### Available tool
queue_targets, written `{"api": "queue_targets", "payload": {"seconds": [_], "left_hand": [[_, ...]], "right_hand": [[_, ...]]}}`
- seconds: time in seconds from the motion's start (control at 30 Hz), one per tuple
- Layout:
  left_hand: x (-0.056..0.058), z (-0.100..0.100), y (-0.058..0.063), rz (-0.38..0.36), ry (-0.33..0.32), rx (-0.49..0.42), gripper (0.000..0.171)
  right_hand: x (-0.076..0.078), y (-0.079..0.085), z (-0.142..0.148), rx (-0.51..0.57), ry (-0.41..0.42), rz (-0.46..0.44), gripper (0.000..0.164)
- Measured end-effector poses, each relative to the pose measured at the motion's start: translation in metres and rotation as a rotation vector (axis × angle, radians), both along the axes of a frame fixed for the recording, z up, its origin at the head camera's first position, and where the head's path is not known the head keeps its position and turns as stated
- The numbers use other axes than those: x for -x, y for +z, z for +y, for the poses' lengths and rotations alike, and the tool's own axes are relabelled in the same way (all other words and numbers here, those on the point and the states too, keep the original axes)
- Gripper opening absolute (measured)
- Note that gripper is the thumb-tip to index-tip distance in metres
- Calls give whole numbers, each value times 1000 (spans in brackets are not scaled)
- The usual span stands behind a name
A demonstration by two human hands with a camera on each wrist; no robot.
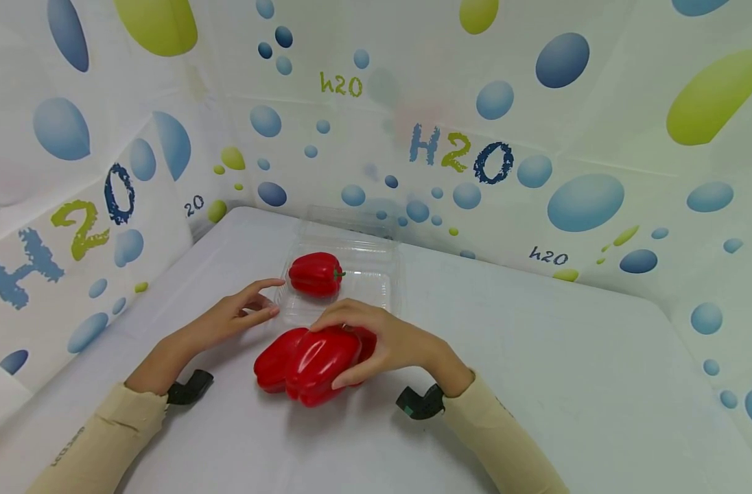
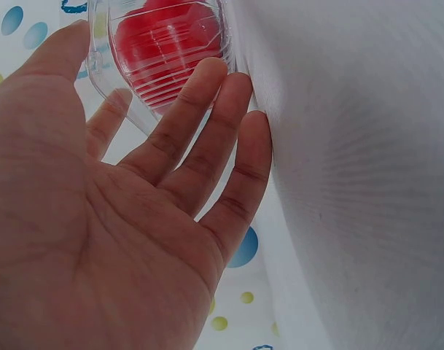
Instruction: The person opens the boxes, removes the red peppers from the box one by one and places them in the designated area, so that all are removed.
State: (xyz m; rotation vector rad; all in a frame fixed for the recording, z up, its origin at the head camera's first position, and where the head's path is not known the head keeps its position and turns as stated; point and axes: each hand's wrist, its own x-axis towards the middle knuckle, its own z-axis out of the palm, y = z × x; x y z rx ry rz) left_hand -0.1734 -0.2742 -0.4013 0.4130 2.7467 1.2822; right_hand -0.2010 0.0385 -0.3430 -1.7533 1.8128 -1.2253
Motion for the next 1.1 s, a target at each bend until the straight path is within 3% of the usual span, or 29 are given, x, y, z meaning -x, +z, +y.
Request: {"api": "queue_targets", "payload": {"seconds": [0.6,1.1], "left_hand": [[-1,0,2,-2,-3,3,58],[1,0,1,20,-24,-7,58]], "right_hand": [[-13,7,-2,-83,6,-14,71],[-18,8,-4,-120,24,45,71]]}}
